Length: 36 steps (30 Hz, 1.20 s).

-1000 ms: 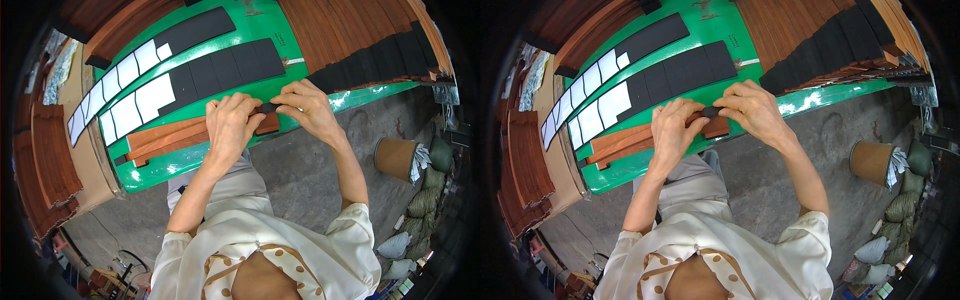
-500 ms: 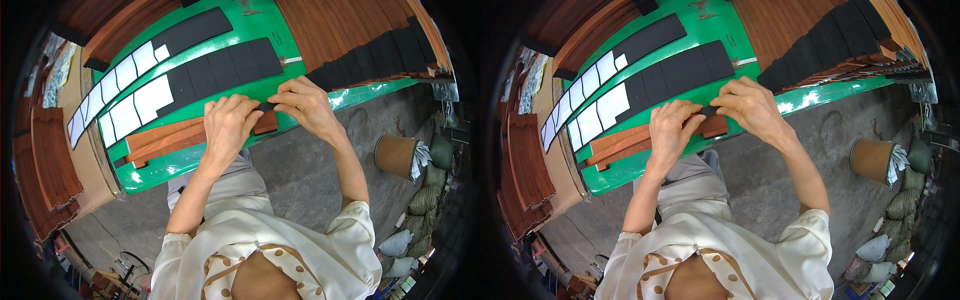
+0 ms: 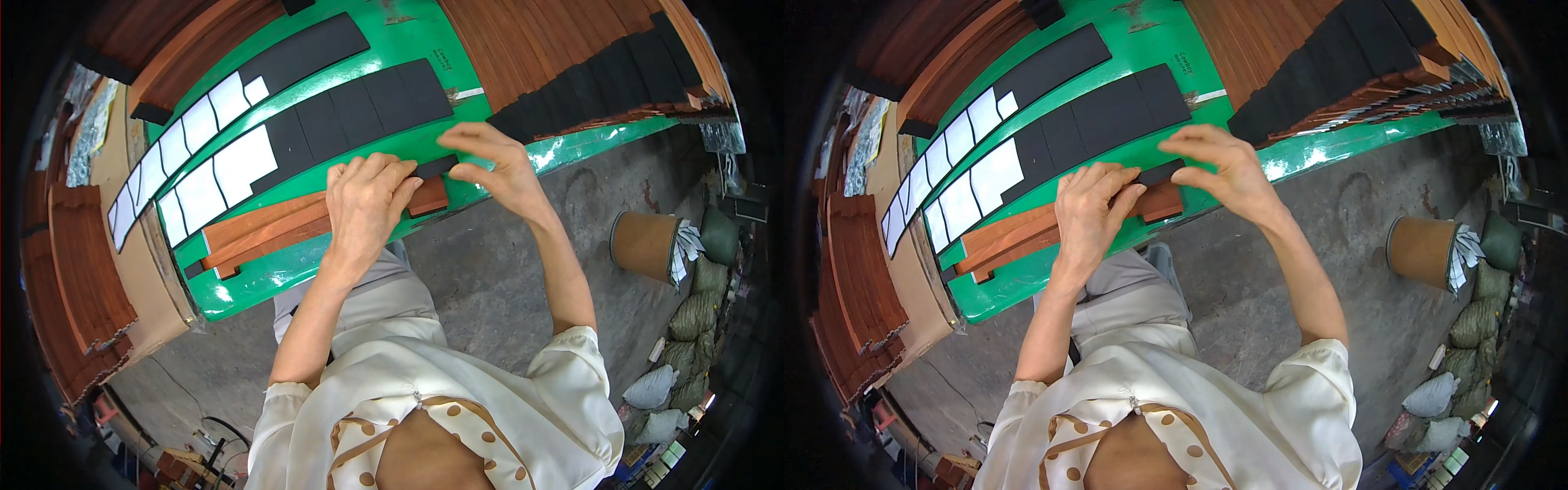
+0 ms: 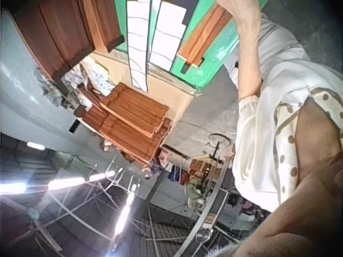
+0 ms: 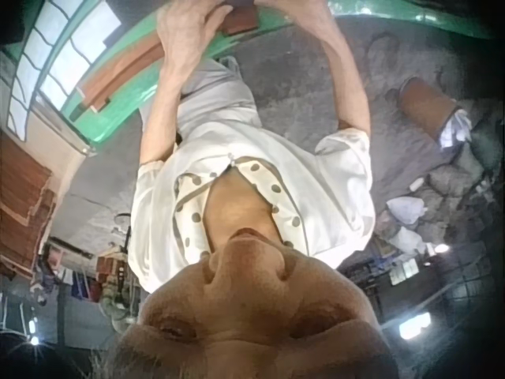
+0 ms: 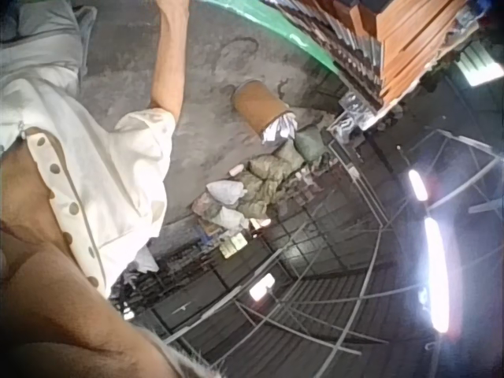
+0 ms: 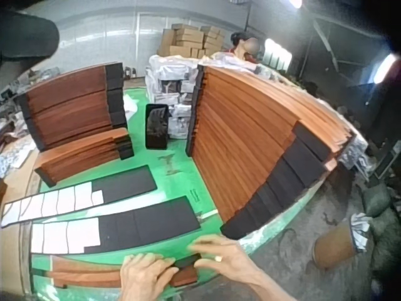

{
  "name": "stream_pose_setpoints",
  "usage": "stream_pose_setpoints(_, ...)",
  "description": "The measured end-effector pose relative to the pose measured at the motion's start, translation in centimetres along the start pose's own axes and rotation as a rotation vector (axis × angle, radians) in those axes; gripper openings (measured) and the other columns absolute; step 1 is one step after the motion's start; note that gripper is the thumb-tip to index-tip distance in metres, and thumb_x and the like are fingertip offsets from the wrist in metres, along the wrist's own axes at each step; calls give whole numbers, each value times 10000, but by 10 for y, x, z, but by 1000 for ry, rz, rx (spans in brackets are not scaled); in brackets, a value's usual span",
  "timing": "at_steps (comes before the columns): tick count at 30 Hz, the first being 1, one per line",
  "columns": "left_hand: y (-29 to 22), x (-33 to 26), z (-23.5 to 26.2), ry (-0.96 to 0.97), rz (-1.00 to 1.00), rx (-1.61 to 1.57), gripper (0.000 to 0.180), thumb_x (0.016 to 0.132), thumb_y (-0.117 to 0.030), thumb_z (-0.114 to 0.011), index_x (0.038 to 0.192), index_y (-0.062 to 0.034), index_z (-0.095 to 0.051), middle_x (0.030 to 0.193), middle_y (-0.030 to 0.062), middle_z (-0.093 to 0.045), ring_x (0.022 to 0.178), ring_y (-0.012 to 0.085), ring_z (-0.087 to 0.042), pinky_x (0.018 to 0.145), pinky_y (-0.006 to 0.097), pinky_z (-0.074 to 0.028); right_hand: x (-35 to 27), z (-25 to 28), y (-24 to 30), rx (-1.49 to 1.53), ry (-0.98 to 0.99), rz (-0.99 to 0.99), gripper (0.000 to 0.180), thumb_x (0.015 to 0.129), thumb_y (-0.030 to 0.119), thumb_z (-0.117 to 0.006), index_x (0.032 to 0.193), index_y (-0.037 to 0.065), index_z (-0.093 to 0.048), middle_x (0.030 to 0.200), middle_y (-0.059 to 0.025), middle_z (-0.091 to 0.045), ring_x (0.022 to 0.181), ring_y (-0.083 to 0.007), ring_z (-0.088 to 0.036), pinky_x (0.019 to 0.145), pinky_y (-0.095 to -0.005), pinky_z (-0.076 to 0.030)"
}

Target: Applying black foam tape or cushioning to wooden furniture components.

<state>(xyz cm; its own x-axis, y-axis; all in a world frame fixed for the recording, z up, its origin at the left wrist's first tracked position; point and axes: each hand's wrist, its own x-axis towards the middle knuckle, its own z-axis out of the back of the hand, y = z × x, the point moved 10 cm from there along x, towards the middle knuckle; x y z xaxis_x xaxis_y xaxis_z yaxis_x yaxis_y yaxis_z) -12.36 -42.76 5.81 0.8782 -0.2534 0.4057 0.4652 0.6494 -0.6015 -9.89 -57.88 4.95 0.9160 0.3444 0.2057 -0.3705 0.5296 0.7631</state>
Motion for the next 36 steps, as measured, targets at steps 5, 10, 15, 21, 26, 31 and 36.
stream_pose_setpoints(5, -4, 0, 0, -29, -48, 43, 194, 747, -162, -724, 920, -82, -689, 834, 13, -640, 735, 188, -566, 691, 325, -369, -28, 2, -51, 492, -193, -356, 279, 921, 156, -605, 1147, -9, -609, 997, -34, -585, 896, -74, -544, 785, -211, -449)
stream_pose_setpoints(10, -8, 0, 0, -26, -65, 60, 199, 752, -154, -717, 942, -104, -681, 833, 5, -638, 730, 181, -562, 697, 324, -367, -33, -14, -42, 449, -220, -365, 256, 904, 147, -623, 1116, 3, -625, 1004, -38, -594, 894, -87, -557, 771, -223, -456)
stream_pose_setpoints(15, -8, -1, -1, -32, -77, 54, 192, 756, -149, -714, 944, -117, -687, 824, 2, -631, 721, 178, -558, 699, 325, -365, -26, -4, -22, 275, -186, -233, 239, 827, 78, -678, 1054, 7, -657, 1024, -63, -619, 866, -143, -593, 750, -260, -486)
stream_pose_setpoints(21, -10, -2, 1, -56, -96, 62, 177, 752, -153, -719, 924, -114, -703, 806, -5, -617, 700, 169, -545, 689, 323, -359, -22, -4, -25, 235, -145, -271, 226, 801, 33, -682, 1025, 3, -663, 973, -61, -631, 839, -144, -597, 739, -265, -493)
stream_pose_setpoints(26, -10, -3, 1, -64, -100, 76, 186, 743, -156, -726, 924, -120, -705, 807, -9, -617, 684, 164, -535, 666, 319, -347, -21, -4, -20, 221, -162, -258, 211, 801, 12, -673, 1011, -4, -656, 968, -63, -629, 827, -139, -590, 722, -264, -488)
stream_pose_setpoints(31, -9, -3, 1, -65, -101, 80, 188, 741, -156, -726, 926, -123, -706, 809, -9, -617, 685, 162, -535, 658, 322, -342, -20, -5, -18, 208, -137, -255, 189, 815, -13, -648, 1003, -25, -636, 961, -48, -604, 844, -114, -568, 737, -234, -476)
stream_pose_setpoints(36, -10, -3, 1, -66, -108, 81, 191, 743, -157, -725, 930, -124, -707, 814, -8, -618, 691, 162, -537, 657, 321, -342, -22, -8, -23, 271, -130, -283, 164, 832, -29, -621, 996, -33, -628, 985, -54, -584, 862, -113, -572, 728, -234, -527)
